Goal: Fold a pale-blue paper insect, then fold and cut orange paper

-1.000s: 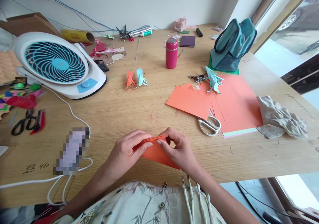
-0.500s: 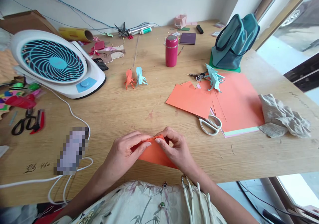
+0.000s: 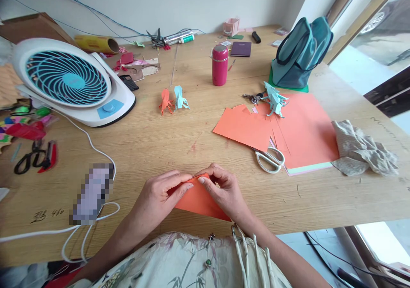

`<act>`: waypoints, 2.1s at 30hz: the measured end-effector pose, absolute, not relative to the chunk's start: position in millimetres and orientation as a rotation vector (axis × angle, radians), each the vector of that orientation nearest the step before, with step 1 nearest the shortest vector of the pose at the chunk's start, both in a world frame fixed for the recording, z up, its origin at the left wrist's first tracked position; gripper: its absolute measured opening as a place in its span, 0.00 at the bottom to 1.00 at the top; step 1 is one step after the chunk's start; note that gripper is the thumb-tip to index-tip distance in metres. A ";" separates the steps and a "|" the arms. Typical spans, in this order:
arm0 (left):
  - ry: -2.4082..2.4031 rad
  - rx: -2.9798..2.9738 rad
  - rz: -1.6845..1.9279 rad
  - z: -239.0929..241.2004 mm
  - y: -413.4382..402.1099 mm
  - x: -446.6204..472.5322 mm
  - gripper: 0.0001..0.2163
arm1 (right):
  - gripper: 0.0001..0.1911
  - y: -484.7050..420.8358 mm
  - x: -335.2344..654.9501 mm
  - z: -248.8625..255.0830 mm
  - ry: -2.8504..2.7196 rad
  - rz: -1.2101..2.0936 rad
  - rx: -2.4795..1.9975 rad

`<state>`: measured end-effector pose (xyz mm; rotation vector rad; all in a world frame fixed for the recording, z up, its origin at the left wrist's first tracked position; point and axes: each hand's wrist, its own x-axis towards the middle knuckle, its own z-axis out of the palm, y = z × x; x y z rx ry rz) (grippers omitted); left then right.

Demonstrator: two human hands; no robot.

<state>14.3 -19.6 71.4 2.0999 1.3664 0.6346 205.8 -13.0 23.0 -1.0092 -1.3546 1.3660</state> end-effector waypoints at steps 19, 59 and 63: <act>1.556 1.855 0.770 68.3 -4.7 -5.0 0.08 | 0.18 -14.9 210.7 5.5 -1.419 1.635 -1.169; 1.392 2.006 0.681 81.4 -18.2 -4.1 0.12 | 0.12 8.0 203.1 27.5 -1.230 1.432 -0.980; 1.390 2.008 0.685 81.1 -18.6 -4.7 0.12 | 0.13 7.7 202.5 26.1 -1.257 1.422 -0.996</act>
